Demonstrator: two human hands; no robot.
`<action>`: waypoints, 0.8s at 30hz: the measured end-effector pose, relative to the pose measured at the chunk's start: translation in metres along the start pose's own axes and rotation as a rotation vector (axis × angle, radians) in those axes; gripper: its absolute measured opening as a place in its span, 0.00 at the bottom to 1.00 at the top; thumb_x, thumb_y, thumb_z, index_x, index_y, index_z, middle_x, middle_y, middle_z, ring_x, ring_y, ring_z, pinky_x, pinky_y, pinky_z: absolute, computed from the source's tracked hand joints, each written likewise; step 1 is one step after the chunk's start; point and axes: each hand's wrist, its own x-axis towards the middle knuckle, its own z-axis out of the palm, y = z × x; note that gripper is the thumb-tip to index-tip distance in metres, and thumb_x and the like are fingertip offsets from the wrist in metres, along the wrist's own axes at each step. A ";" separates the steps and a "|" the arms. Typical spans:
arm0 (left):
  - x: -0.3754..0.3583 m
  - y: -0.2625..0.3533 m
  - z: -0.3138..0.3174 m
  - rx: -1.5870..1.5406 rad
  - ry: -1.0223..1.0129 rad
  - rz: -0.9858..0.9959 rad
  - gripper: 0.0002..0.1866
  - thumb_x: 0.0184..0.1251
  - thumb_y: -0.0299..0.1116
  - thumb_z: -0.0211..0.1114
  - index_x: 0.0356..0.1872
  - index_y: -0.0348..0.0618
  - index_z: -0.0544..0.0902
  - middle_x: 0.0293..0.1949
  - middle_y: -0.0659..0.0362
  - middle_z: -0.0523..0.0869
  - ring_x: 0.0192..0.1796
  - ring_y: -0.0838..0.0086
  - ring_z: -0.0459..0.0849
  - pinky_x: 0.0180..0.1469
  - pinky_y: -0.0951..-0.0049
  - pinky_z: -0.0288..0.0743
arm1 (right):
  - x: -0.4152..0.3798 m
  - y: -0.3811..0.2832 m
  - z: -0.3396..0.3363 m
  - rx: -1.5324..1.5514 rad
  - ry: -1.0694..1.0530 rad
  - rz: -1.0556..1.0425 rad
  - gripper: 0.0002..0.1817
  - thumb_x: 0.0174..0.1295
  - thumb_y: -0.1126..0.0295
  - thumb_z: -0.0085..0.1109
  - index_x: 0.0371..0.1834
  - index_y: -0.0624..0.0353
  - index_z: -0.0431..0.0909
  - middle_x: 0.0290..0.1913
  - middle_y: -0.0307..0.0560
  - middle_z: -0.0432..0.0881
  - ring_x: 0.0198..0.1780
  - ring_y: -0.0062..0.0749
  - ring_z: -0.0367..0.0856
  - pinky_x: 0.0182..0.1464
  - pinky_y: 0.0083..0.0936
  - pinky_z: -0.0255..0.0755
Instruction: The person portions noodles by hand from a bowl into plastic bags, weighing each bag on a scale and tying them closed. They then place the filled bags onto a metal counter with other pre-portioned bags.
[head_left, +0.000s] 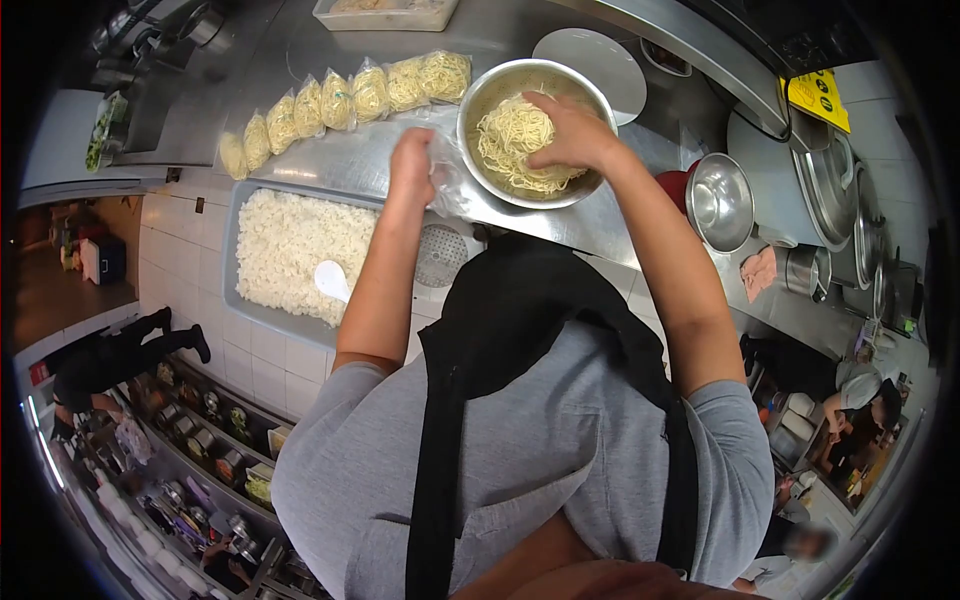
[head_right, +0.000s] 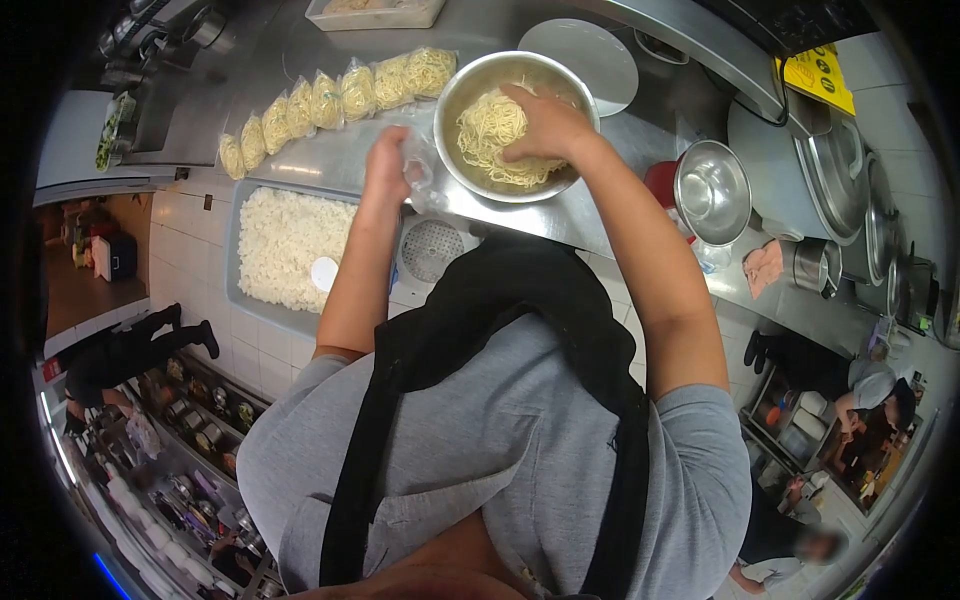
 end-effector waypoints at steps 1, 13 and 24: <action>-0.002 -0.010 0.002 -0.021 -0.082 -0.121 0.11 0.77 0.39 0.58 0.45 0.45 0.85 0.37 0.59 0.88 0.32 0.70 0.86 0.28 0.69 0.76 | 0.002 -0.005 0.000 -0.044 -0.052 0.040 0.51 0.50 0.57 0.85 0.82 0.44 0.74 0.77 0.64 0.78 0.73 0.63 0.81 0.74 0.50 0.77; -0.030 -0.023 0.025 0.628 -0.163 0.312 0.23 0.64 0.29 0.76 0.58 0.31 0.83 0.48 0.51 0.92 0.47 0.66 0.90 0.52 0.66 0.84 | -0.013 -0.056 -0.014 -0.288 0.323 0.023 0.30 0.53 0.61 0.84 0.60 0.53 0.84 0.63 0.59 0.83 0.66 0.61 0.84 0.60 0.55 0.83; -0.031 -0.029 0.030 0.557 -0.217 0.317 0.21 0.65 0.26 0.72 0.59 0.32 0.84 0.46 0.50 0.92 0.45 0.68 0.90 0.50 0.67 0.84 | 0.010 0.013 0.014 0.121 -0.134 0.055 0.75 0.35 0.41 0.93 0.90 0.56 0.62 0.83 0.75 0.68 0.85 0.64 0.67 0.85 0.47 0.63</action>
